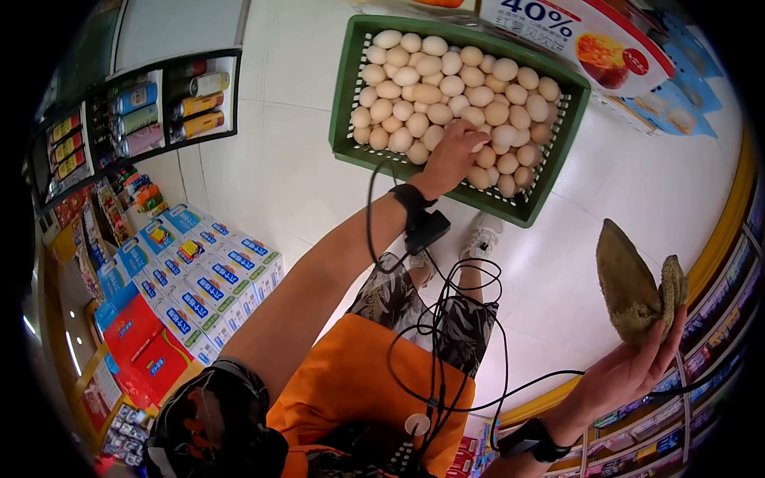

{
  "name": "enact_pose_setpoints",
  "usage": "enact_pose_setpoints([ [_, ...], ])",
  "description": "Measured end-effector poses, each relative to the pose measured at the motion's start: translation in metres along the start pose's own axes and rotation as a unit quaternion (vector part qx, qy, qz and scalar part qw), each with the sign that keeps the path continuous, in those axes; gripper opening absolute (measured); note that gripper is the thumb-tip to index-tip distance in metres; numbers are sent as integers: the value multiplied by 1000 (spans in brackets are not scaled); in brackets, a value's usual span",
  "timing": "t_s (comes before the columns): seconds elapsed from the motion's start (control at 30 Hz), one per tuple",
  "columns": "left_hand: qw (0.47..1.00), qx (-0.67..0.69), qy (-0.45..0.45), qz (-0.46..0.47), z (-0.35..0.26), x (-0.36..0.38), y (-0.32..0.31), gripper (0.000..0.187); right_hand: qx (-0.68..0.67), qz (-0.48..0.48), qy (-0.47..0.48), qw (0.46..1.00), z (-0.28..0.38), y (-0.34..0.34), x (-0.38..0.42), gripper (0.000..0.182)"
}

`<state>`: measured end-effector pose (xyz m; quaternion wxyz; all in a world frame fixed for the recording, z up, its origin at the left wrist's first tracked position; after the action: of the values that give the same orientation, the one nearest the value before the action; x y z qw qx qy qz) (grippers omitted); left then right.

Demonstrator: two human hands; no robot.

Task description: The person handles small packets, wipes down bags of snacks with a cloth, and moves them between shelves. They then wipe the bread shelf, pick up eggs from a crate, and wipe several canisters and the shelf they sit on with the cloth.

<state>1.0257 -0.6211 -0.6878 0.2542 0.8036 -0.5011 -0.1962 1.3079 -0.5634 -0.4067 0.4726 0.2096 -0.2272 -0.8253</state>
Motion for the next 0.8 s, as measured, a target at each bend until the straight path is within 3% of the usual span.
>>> enact_pose_setpoints([
  [0.13,999,-30,-22,-17,-4,-2,9,27,19,13,31,999,18,-9,9,36],
  [0.23,988,-151,-24,33,-8,-1,7,24,233,60,293,925,38,-12,19,32],
  [0.3,961,-261,-20,89,-4,-1,0,22,280,75,395,872,43,-10,20,33],
  [0.33,961,-267,-32,60,-5,0,0,22,300,77,445,840,46,-10,21,33],
  [0.4,959,-278,-54,4,-3,6,-5,22,294,86,454,837,52,-13,27,33],
  [0.5,961,-273,-2,43,-3,8,-5,29,288,98,468,830,59,-18,37,33],
  [0.63,973,-228,-2,21,-5,14,10,44,204,120,397,887,72,-31,61,33],
  [0.7,982,-190,8,21,-19,12,34,45,97,168,338,921,68,-31,62,33],
  [0.73,990,-139,29,-11,-23,15,46,44,4,185,211,960,84,-38,73,33],
  [0.8,994,-48,71,-75,-36,23,79,40,-162,158,-29,974,110,-50,93,38],
])
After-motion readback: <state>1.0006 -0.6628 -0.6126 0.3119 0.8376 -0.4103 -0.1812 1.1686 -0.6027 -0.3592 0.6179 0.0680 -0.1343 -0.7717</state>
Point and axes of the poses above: each hand's wrist, its own x-axis away from the middle knuckle, its own y-axis out of the back of the hand, z = x × y, the point moved 4 cm from there along -x, towards the middle knuckle, and after that the axes turned 15 degrees about -z, right-handed, at the moved point
